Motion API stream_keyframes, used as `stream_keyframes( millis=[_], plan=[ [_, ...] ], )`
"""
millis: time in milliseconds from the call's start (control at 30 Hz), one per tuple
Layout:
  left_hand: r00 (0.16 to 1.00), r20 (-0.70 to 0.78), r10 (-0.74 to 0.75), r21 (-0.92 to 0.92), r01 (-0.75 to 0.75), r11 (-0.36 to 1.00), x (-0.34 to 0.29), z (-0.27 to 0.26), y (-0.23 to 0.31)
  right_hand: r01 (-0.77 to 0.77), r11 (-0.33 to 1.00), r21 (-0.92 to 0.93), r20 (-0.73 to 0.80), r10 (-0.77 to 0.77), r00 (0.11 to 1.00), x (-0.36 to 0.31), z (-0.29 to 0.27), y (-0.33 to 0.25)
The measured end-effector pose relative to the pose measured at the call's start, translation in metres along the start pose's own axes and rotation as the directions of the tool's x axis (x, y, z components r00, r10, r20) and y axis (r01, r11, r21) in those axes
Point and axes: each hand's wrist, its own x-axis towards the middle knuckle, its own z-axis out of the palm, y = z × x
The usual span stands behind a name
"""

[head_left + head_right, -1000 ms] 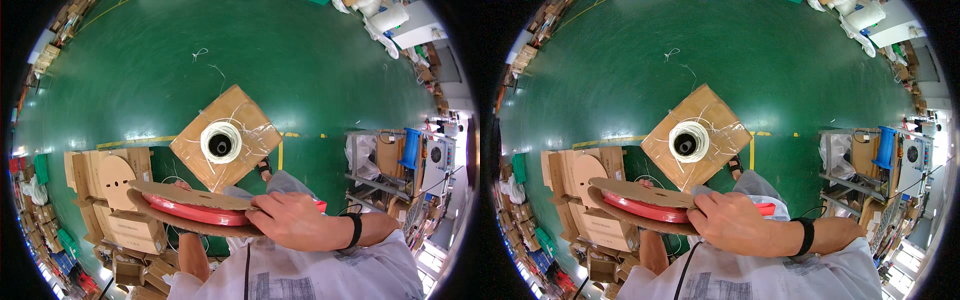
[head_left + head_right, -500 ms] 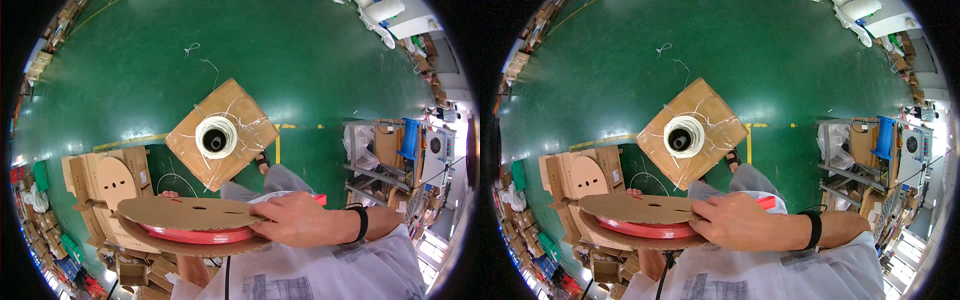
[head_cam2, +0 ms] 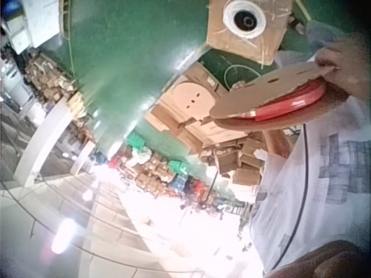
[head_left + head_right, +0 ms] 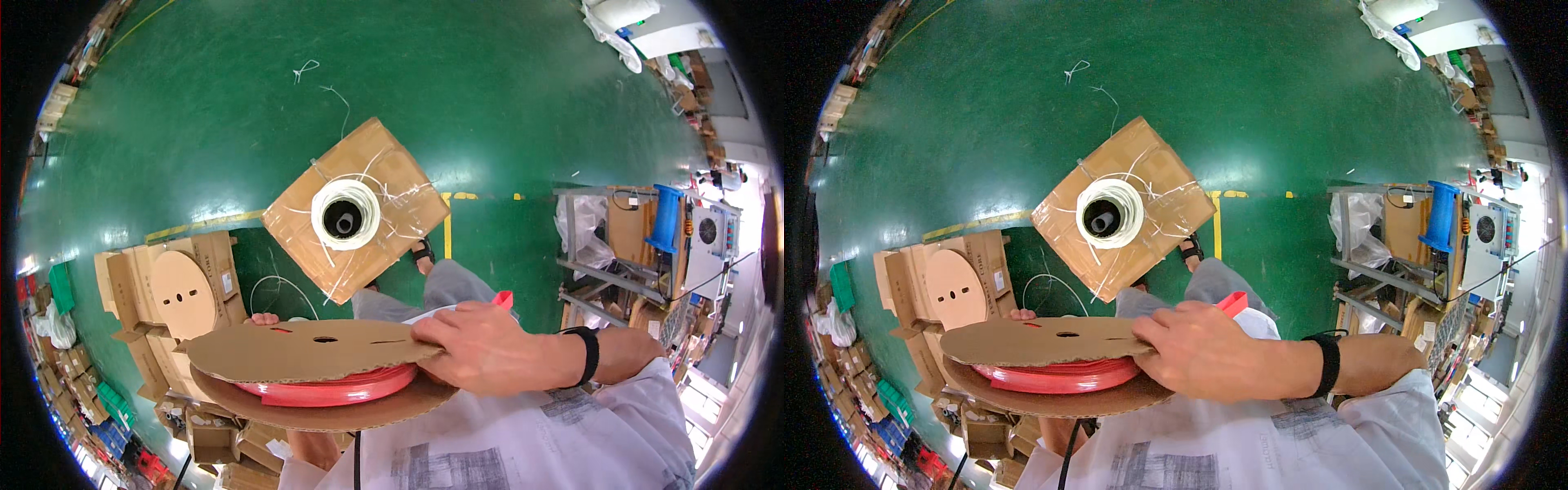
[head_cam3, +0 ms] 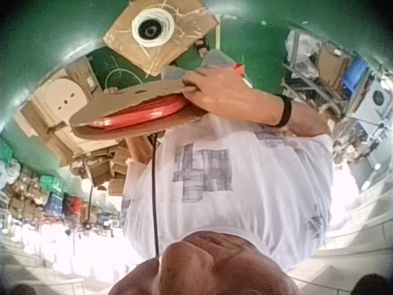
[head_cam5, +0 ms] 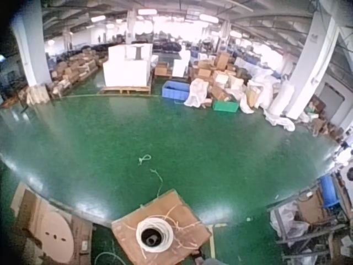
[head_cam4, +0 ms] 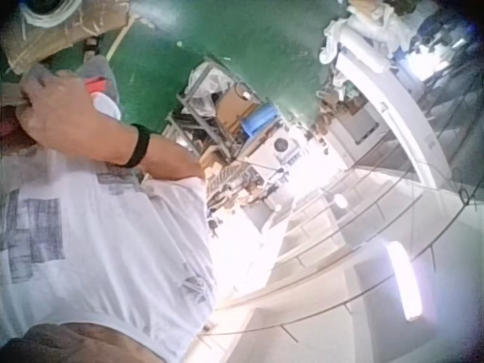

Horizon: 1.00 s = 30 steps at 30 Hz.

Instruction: The person is loading a roll of red fabric/tape into a cutting machine and setting up the feed.

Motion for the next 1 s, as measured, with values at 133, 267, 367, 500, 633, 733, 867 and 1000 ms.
stream_keyframes(
  millis=[133,267,367,500,633,733,867,1000],
  plan=[
    [1.000,-0.018,0.017,0.028,-0.016,0.999,0.022,0.016,-0.008,-0.061,0.998,0.016,-0.026,0.061,0.998,-0.002,0.013,0.006],
    [0.999,-0.037,0.031,0.052,-0.030,0.998,0.027,0.032,-0.019,-0.042,0.999,0.032,-0.028,0.043,0.999,-0.004,0.024,0.008],
    [0.998,-0.046,0.039,0.065,-0.036,0.997,0.010,0.026,-0.015,-0.036,0.999,0.037,-0.041,0.038,0.998,-0.005,0.026,0.012],
    [0.995,-0.093,-0.041,0.210,0.060,0.976,0.011,0.038,-0.016,-0.035,0.998,0.050,-0.042,0.037,0.998,-0.006,0.031,0.015],
    [0.993,-0.098,-0.063,0.045,0.068,0.997,0.017,-0.002,-0.021,-0.035,0.997,0.063,-0.080,0.040,0.996,-0.008,0.034,0.017],
    [0.972,0.223,-0.068,-0.071,0.086,0.994,0.021,-0.033,-0.020,-0.047,0.993,0.107,-0.116,0.059,0.992,-0.008,0.033,0.020],
    [0.986,-0.049,-0.159,0.059,0.162,0.985,0.016,-0.037,-0.019,-0.066,0.979,0.195,-0.195,0.105,0.975,-0.011,0.038,0.027],
    [0.989,-0.022,-0.148,0.558,0.135,0.819,0.020,-0.062,-0.014,-0.029,0.967,0.254,-0.193,0.080,0.978,-0.009,0.034,0.029]
  ],
)
